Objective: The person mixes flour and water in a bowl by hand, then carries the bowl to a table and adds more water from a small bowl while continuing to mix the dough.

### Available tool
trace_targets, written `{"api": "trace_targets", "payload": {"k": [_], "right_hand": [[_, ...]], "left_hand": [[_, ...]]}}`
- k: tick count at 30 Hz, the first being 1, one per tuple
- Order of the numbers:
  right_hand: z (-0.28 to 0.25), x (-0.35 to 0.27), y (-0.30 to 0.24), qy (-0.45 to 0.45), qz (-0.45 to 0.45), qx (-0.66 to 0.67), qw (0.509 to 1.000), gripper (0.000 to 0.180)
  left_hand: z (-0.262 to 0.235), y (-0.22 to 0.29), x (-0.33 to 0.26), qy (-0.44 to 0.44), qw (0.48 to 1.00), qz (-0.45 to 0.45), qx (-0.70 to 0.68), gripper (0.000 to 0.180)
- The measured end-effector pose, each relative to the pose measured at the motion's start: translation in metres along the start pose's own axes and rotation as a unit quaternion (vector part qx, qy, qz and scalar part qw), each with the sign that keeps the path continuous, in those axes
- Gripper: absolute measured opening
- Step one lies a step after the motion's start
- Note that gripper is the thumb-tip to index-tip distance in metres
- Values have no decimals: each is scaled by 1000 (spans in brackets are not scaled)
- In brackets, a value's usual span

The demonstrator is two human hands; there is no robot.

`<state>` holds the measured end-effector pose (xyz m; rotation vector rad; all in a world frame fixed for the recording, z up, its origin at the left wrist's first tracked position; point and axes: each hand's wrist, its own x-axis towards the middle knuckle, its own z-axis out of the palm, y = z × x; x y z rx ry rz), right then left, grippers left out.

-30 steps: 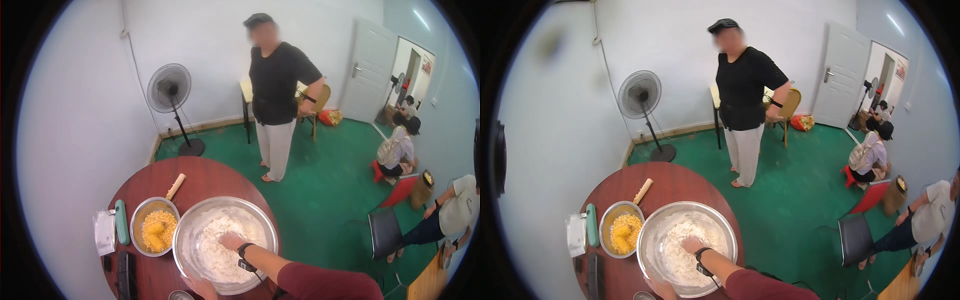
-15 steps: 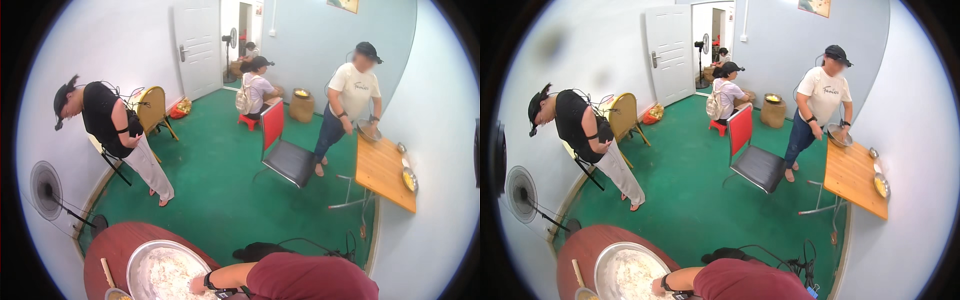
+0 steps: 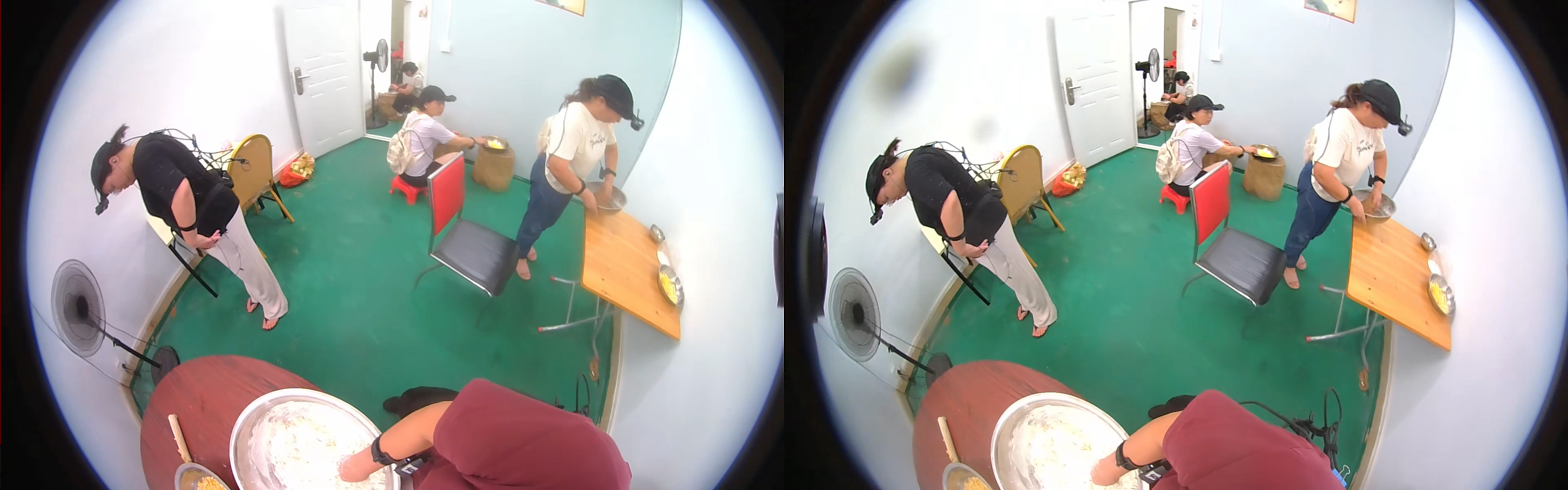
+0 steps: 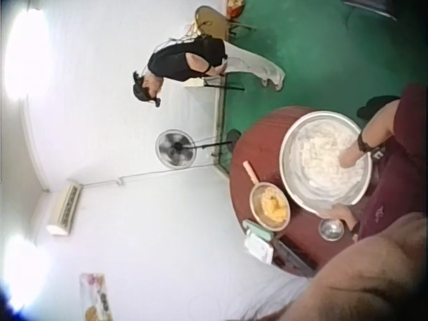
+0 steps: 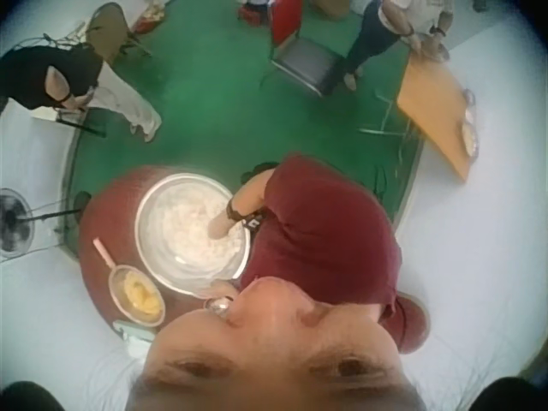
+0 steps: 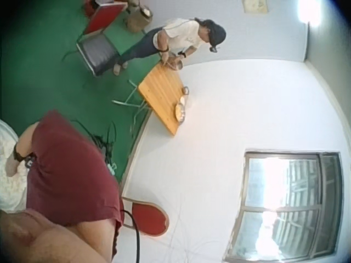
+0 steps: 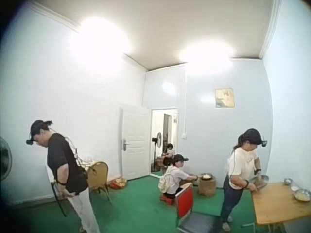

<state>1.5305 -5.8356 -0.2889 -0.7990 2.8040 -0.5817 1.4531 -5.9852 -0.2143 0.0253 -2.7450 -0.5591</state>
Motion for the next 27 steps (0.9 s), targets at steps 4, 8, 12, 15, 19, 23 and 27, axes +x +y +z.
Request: {"api": "trace_targets", "payload": {"k": [4,8,12,15,19,23,27], "right_hand": [[3,4,-4,76,21,34,996,13],[-4,17,1,84,27,40,995,12],[-3,23,2,77,97,67,990,13],[-3,15,-1,108,114,80,984,12],[-13,10,3,20,89,39,995,13],[-30,-1,11,115,110,163,974,11],[-56,7,19,46,189,183,964,20]], "left_hand": [[-2,-1,-1,0,1000,-7,-15,52],[-2,0,-1,-1,1000,-5,-28,52],[0,3,-5,-3,999,1,-35,53],[0,-1,-5,4,1000,6,-29,54],[4,2,-4,2,999,20,-33,55],[4,6,-5,4,999,30,-41,55],[2,2,-9,5,998,29,-47,56]]}}
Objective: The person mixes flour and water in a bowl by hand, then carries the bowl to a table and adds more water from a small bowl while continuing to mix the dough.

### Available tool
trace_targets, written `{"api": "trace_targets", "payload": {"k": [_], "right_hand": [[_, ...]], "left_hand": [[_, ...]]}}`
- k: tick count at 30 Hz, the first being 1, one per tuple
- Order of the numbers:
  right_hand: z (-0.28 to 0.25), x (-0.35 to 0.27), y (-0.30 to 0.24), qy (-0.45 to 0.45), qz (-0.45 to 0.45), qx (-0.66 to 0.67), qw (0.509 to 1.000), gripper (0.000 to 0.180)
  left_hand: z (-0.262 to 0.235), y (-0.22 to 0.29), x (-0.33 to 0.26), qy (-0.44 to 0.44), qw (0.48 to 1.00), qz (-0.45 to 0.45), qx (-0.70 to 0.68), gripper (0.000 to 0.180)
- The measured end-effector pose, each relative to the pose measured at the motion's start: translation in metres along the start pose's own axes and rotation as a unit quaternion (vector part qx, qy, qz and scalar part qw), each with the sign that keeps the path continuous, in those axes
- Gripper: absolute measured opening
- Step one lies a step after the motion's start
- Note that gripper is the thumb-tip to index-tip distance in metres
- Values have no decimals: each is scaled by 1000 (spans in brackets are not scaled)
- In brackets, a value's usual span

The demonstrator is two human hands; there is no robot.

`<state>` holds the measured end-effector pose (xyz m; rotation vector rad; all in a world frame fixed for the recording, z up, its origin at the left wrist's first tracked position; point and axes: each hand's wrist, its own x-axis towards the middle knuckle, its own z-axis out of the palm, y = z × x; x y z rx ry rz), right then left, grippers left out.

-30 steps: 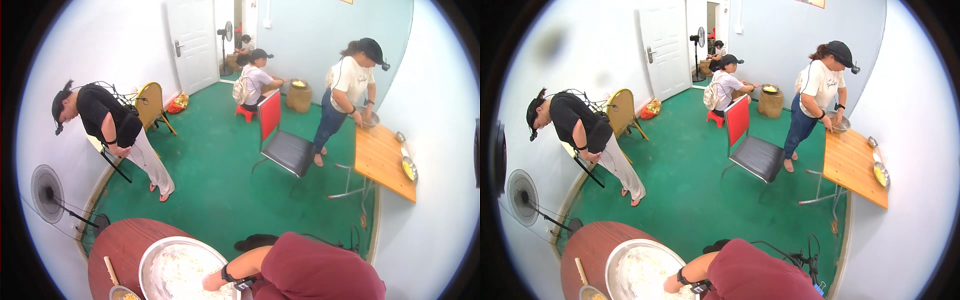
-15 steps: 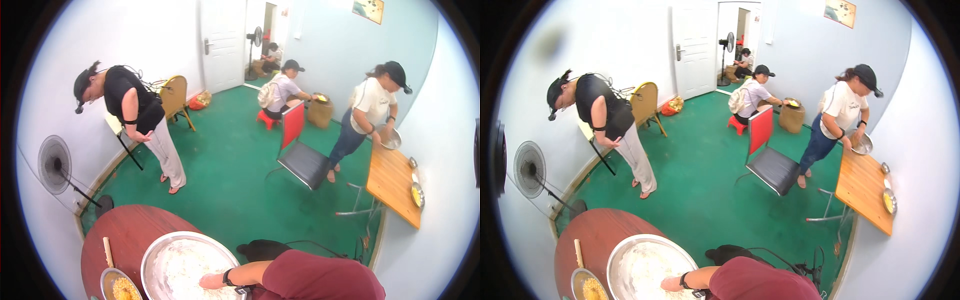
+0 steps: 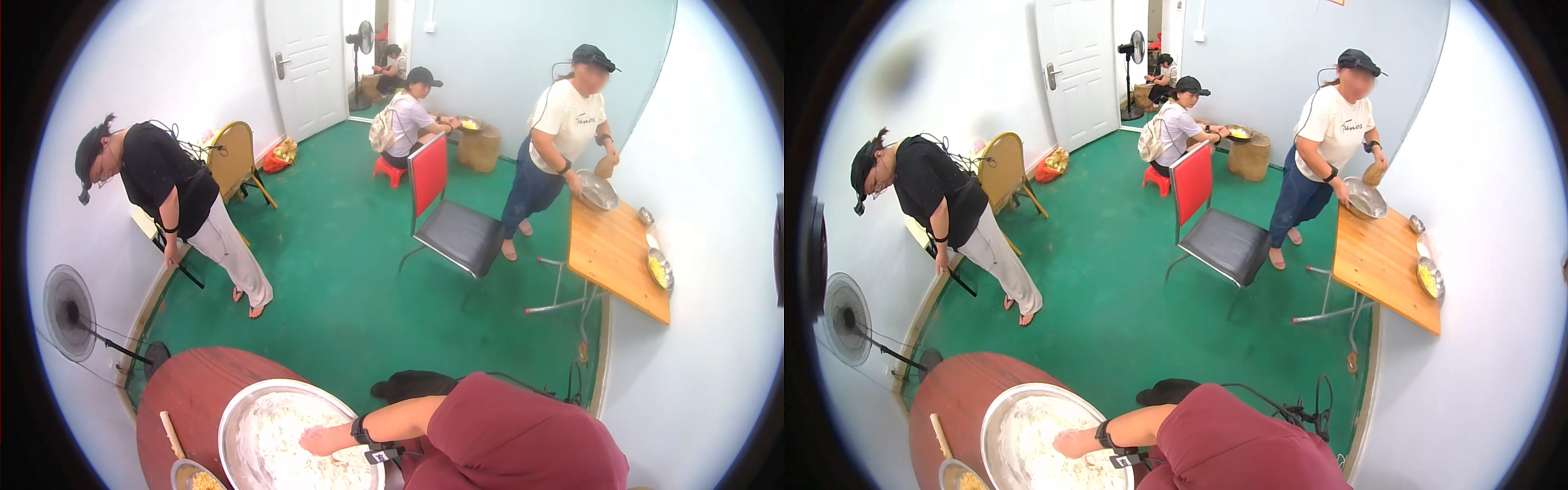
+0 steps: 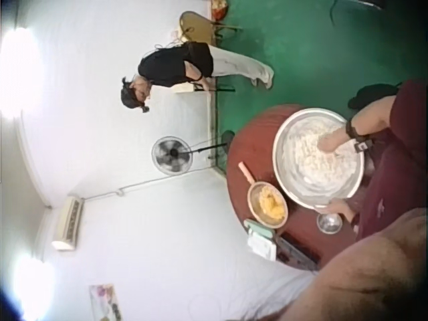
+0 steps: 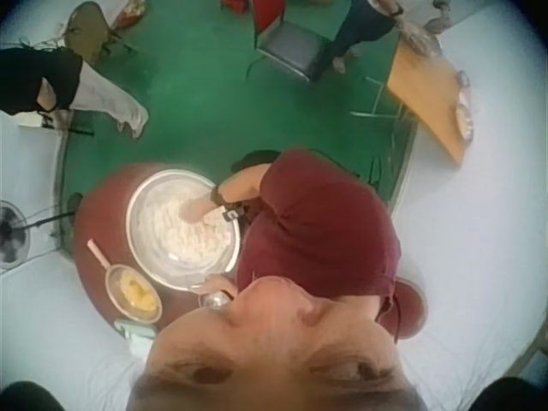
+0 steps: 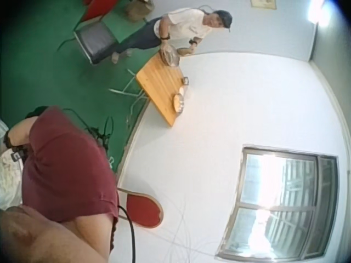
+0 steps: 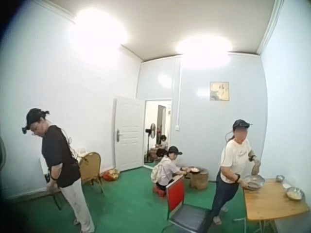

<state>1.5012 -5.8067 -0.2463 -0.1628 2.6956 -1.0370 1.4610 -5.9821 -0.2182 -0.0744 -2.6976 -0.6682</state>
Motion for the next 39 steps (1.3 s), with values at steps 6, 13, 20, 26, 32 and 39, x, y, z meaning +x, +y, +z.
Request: {"api": "trace_targets", "payload": {"k": [6,13,20,26,32,39], "right_hand": [[72,68,75,416,-21,53,908,31],[-3,21,34,63,73,7,995,38],[16,-26,-22,-106,-92,-165,976,48],[49,-19,-6,-64,-72,-144,985,24],[56,-12,-1,-9,-151,-168,974,15],[35,-28,20,-9,-118,-2,993,19]], "left_hand": [[2,12,-2,4,1000,7,-6,58],[-1,7,-4,9,1000,-8,-16,59],[-1,-2,-5,9,1000,-12,-16,61],[-5,9,-7,18,999,-3,-37,63],[-11,-3,-19,33,998,-16,-50,64],[-40,-21,-70,93,975,-86,-180,66]]}}
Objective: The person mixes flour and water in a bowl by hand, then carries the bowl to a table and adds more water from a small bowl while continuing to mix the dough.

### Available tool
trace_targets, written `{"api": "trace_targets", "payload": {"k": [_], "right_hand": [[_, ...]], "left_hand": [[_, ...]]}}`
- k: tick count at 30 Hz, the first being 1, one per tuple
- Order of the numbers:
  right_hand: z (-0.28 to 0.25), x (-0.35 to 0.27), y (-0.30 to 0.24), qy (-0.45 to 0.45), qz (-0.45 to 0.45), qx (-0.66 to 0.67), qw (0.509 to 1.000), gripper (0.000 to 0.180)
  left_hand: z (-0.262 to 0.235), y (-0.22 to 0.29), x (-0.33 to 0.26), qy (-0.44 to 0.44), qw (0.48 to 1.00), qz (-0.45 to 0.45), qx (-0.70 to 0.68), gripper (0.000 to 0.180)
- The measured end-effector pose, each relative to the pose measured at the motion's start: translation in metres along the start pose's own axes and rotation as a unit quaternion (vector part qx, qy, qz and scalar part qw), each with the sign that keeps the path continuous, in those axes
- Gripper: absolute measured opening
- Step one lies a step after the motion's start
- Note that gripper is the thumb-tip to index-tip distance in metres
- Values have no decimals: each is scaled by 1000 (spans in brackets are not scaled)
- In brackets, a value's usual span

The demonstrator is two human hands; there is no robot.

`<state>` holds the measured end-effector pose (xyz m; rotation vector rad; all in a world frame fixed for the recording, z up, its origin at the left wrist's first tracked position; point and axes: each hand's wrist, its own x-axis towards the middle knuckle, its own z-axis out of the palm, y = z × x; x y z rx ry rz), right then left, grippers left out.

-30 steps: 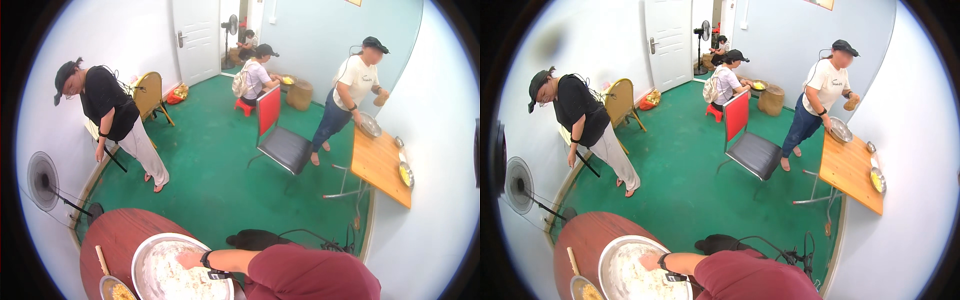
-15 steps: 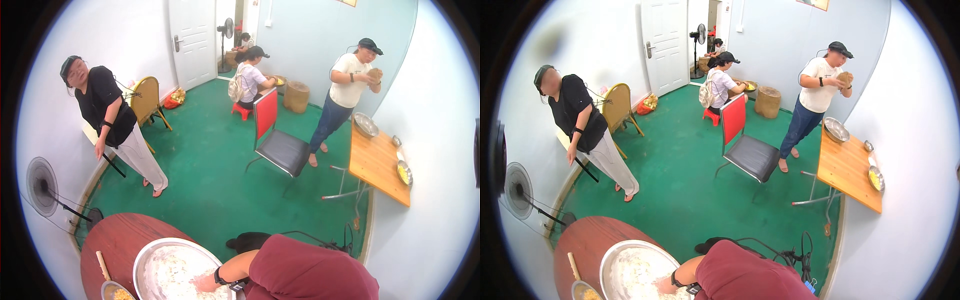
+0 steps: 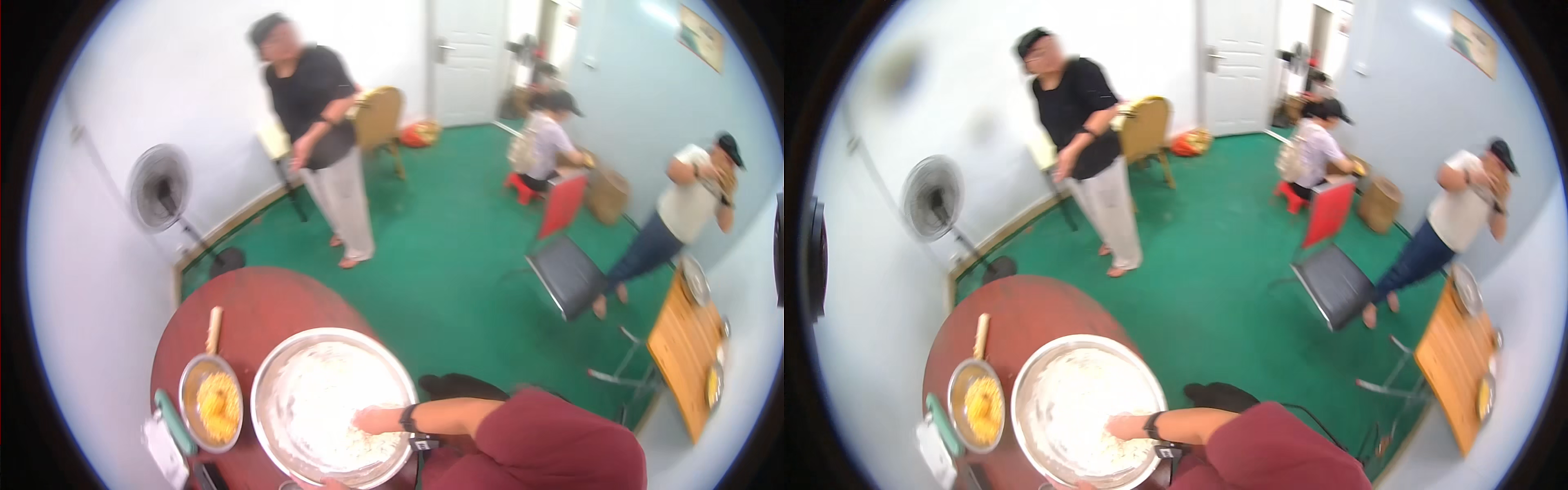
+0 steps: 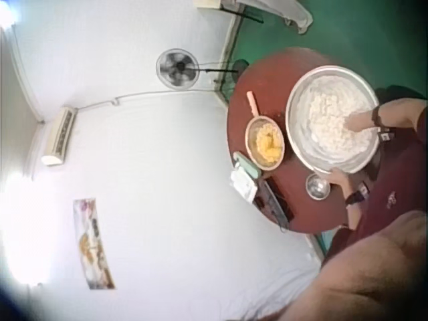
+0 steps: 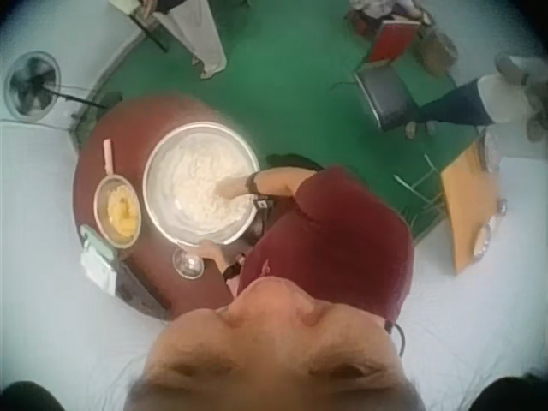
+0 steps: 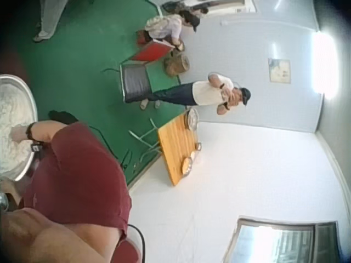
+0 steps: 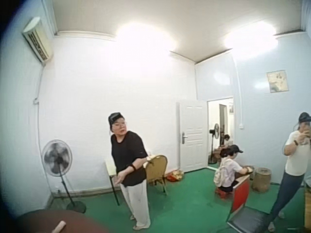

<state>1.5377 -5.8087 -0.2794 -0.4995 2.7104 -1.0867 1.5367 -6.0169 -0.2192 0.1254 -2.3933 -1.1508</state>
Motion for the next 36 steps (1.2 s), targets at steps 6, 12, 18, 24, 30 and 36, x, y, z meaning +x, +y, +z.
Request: {"api": "trace_targets", "payload": {"k": [6,12,18,24,30,36], "right_hand": [[-47,17,-80,-81,37,-141,986,16],[-114,21,-112,48,22,-53,997,24],[-80,24,-76,111,58,25,992,22],[17,-7,13,138,27,109,984,28],[-14,-19,-8,66,-13,101,993,22],[-52,-47,-26,93,15,85,992,30]], "left_hand": [[-35,-6,-21,34,991,-55,-119,68],[-23,30,-14,83,991,-93,-57,63],[-33,50,-24,35,998,-4,59,46],[13,50,-44,24,983,78,165,44],[36,54,-48,-8,983,74,168,44],[44,50,-50,-25,988,26,153,43]]}}
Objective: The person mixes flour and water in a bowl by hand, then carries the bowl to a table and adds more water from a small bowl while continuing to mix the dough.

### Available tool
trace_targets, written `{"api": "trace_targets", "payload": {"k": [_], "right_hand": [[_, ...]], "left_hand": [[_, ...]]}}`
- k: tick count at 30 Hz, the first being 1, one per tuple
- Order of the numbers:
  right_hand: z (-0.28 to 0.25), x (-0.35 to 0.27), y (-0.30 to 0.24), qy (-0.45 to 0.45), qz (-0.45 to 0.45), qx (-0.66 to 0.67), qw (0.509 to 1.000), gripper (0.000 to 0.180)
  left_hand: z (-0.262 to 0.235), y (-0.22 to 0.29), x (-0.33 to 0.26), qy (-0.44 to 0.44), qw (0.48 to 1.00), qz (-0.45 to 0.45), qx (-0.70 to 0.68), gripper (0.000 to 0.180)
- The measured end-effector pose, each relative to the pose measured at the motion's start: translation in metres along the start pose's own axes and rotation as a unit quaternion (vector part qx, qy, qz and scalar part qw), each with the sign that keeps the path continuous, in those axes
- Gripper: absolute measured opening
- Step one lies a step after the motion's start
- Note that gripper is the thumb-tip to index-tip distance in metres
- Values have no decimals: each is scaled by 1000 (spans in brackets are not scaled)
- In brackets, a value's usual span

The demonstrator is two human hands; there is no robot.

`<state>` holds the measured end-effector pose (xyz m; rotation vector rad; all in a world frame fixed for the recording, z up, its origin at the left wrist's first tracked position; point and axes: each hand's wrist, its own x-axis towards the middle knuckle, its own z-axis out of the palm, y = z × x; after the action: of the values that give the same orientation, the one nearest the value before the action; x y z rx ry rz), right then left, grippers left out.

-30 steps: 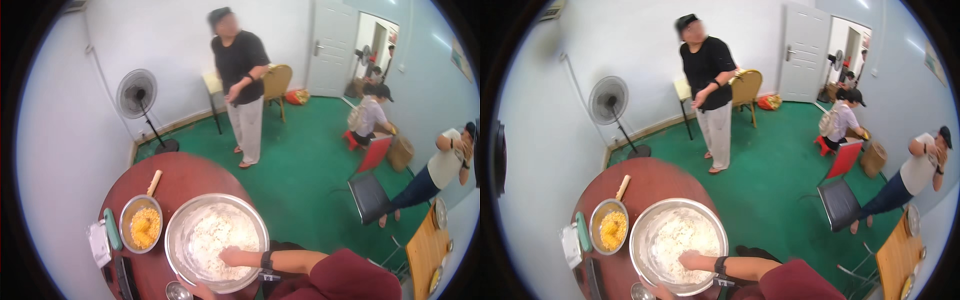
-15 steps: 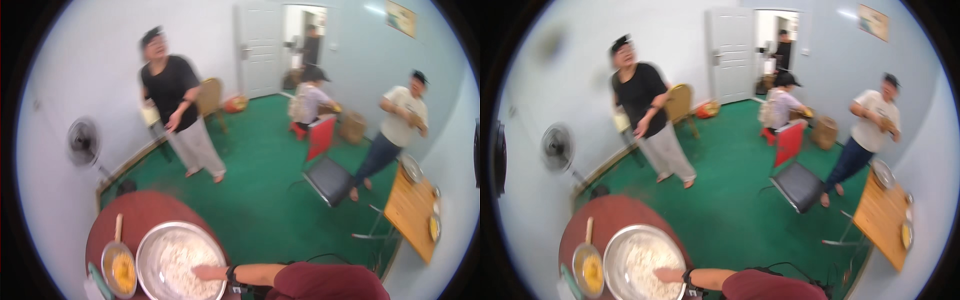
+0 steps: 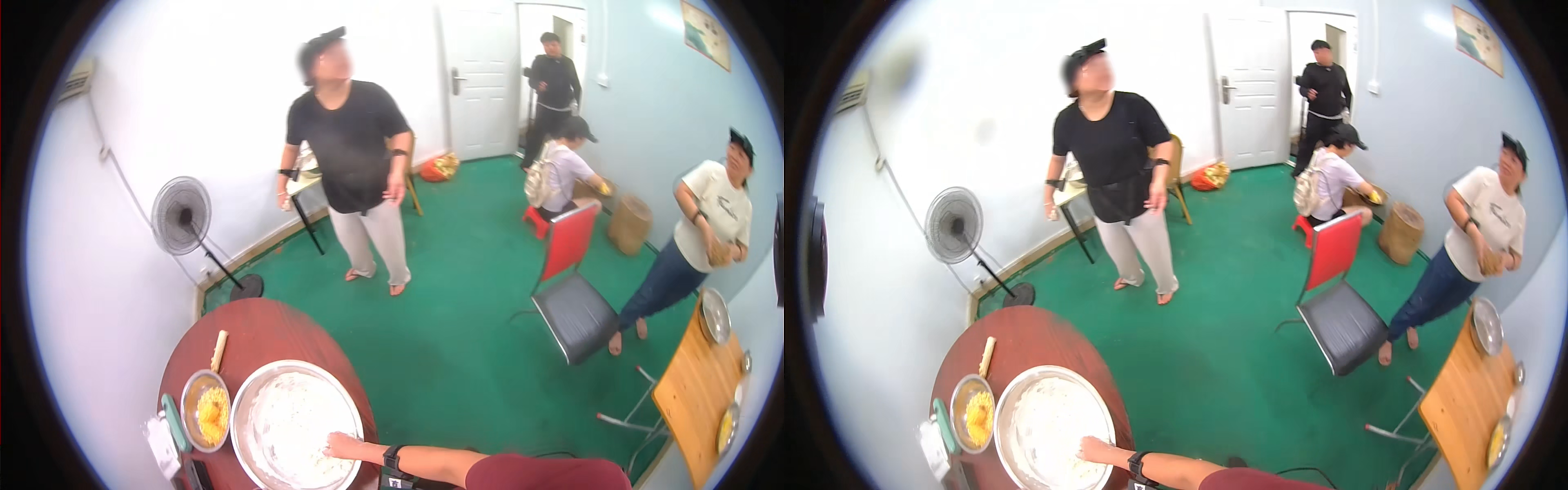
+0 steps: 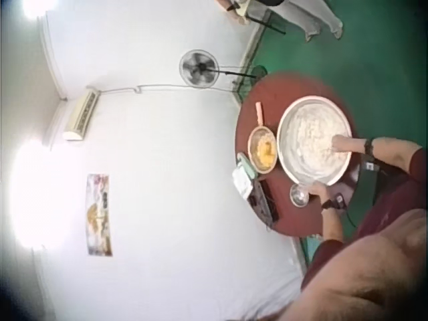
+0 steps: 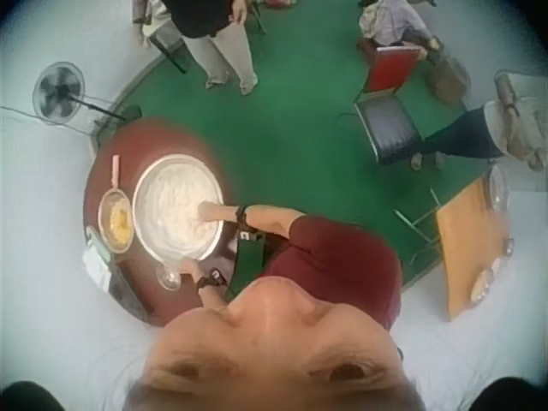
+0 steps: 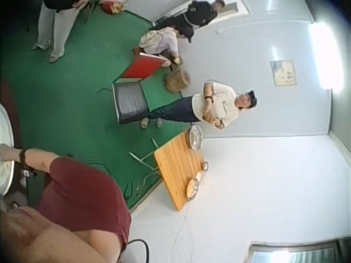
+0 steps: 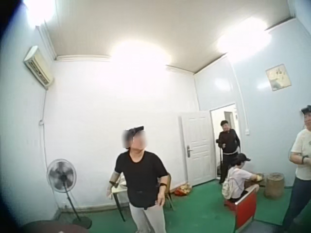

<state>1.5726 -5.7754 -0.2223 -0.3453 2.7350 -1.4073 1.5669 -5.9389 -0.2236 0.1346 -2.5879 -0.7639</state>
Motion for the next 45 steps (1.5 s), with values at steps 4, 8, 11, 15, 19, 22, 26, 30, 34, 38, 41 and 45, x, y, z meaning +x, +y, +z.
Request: {"api": "trace_targets", "payload": {"k": [4,8,11,15,19,22,26,30,34,38,41,45], "right_hand": [[0,8,-18,22,54,63,996,37],[10,11,-7,11,130,76,989,43],[23,26,16,49,164,60,983,40],[22,18,13,88,239,131,958,34],[42,25,14,73,172,184,965,33],[45,16,18,114,146,138,973,28],[35,7,7,45,173,109,978,22],[38,9,4,52,150,54,986,20],[38,18,-6,10,148,22,989,22],[22,8,5,5,144,57,988,29],[15,7,7,-30,108,23,993,31],[27,8,1,39,118,8,992,32]], "left_hand": [[-12,-7,3,1,1000,-15,4,43],[-9,-9,1,-9,1000,-24,1,43],[-3,-6,4,-18,1000,-7,-4,43],[12,1,6,-35,999,14,-21,42],[14,-3,10,-45,998,43,-24,42],[21,3,10,-58,996,59,-35,42],[28,0,13,-72,994,65,-51,42],[27,-2,18,-77,993,69,-62,42],[25,-16,25,-76,993,57,-72,41],[36,-3,16,-80,990,54,-100,41],[37,-5,14,-80,991,53,-97,41],[32,-13,16,-66,992,58,-94,41]]}}
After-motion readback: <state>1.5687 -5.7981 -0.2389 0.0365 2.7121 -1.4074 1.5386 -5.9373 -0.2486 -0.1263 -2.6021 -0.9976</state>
